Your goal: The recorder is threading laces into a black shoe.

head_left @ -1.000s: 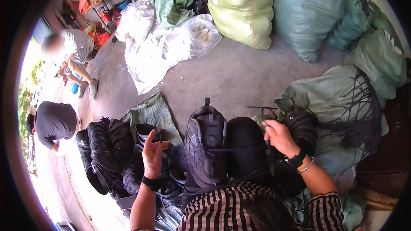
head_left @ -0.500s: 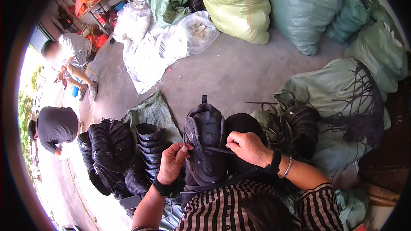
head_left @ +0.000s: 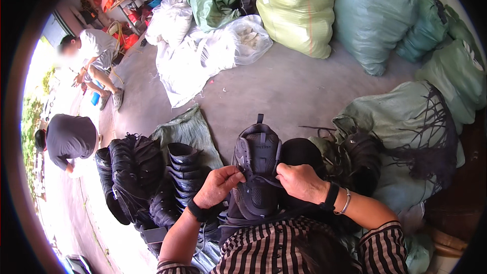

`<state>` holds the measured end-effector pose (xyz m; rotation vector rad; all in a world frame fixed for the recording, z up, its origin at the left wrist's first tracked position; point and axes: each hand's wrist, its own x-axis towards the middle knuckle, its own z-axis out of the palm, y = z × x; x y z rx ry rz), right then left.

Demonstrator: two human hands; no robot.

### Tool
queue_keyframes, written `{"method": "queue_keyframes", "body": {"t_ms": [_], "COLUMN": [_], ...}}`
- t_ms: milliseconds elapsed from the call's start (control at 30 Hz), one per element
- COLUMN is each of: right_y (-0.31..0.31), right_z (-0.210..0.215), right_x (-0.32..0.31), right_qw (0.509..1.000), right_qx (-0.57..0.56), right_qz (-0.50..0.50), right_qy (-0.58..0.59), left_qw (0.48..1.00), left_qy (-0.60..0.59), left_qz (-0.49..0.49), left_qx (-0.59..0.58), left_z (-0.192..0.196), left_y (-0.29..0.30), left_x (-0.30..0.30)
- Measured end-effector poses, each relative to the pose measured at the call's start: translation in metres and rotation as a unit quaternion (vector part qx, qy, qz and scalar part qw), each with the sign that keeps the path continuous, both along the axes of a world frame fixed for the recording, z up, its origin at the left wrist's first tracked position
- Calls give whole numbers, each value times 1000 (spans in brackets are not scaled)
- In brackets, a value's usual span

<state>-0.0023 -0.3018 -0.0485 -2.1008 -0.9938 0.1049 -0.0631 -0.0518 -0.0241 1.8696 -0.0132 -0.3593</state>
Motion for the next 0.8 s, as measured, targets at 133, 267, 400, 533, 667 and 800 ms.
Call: {"method": "queue_keyframes", "body": {"t_ms": [133, 267, 400, 533, 667, 800], "right_y": [2, 4, 4, 1, 2, 7], "right_z": [25, 2, 3, 6, -1, -2], "right_x": [8, 6, 8, 12, 18, 21], "right_qw": [944, 997, 995, 987, 991, 995], "right_qx": [-3, 23, 29, -17, -1, -80], "right_qz": [-95, -54, -37, -37, 25, 56], "right_qy": [316, 55, 93, 155, 128, -19], "left_qw": [997, 988, 990, 994, 973, 820], "left_qy": [24, -16, 16, 54, -65, -288], "left_qz": [-32, -84, -85, -35, 20, -91], "left_qx": [65, 128, 111, 86, 222, 487], "left_z": [4, 10, 14, 7, 10, 25], "left_y": [2, 5, 4, -3, -13, -27], "left_x": [12, 20, 22, 26, 16, 19]}}
